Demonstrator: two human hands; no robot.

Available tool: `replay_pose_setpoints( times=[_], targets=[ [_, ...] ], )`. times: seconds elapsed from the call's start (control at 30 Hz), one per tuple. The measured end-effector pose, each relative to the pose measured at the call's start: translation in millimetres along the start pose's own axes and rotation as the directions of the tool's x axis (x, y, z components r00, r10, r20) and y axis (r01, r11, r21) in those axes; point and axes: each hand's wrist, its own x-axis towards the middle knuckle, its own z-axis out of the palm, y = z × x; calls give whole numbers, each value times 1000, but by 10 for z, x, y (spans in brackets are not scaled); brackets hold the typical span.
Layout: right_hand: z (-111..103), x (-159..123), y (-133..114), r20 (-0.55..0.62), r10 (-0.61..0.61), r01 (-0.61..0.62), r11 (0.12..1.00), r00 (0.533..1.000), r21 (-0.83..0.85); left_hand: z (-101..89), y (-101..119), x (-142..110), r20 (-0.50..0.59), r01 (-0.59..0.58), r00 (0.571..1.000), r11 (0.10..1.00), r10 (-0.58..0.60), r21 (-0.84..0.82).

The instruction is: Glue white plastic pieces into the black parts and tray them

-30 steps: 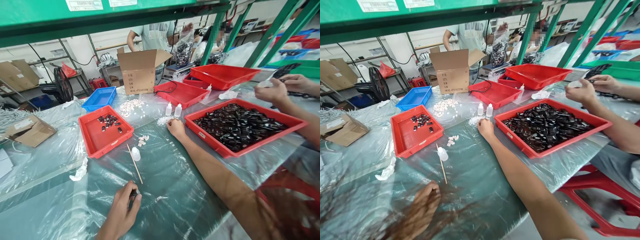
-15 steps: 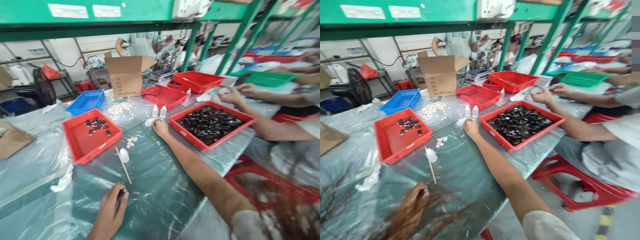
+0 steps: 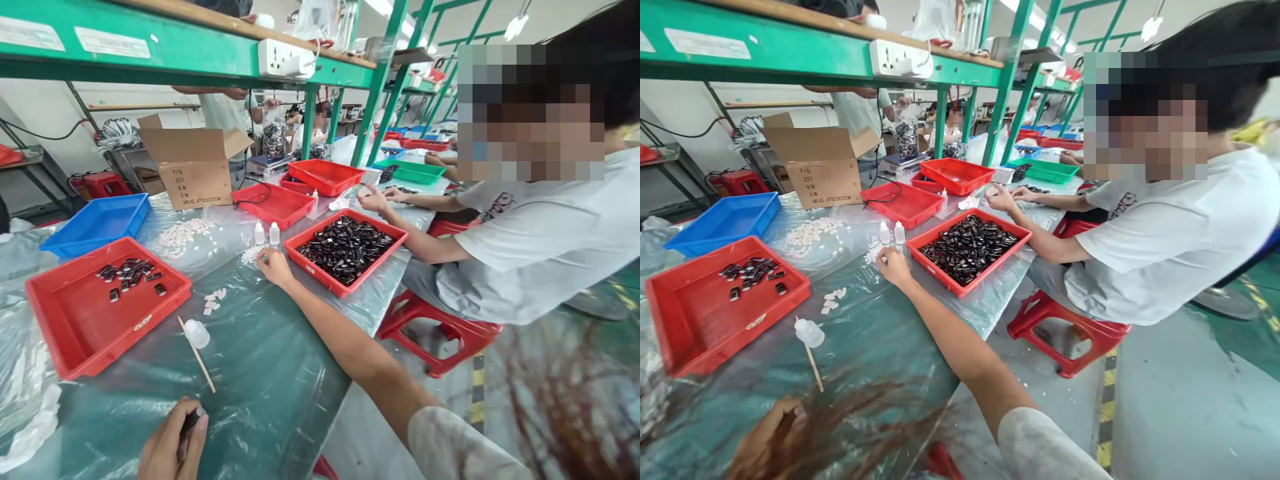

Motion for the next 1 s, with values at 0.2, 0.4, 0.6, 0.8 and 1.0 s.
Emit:
replay_pose_setpoints(
  times=[0.2, 0.4, 0.6, 0.8, 1.0],
  targets=[
    [60, -571, -652, 182, -173, 73, 886, 968, 458, -111, 93, -46, -3, -34, 999, 999, 35, 29],
    [88, -1289, -1107, 485, -478, -128, 603, 732, 788, -153, 141, -34, -72, -14, 997, 999, 18, 48],
    [276, -1511, -1046, 639, -485, -329, 578, 596, 746, -188, 140, -9, -81, -32, 996, 999, 30, -21],
    [321, -1532, -1003, 675, -501, -372, 577, 543, 727, -216, 177, -4, -55, -20, 998, 999, 17, -50],
    [330, -1513, -996, 646, -541, -278, 609, 539, 743, -229, 165, -17, -15, -32, 999, 999, 31, -21]
  ],
)
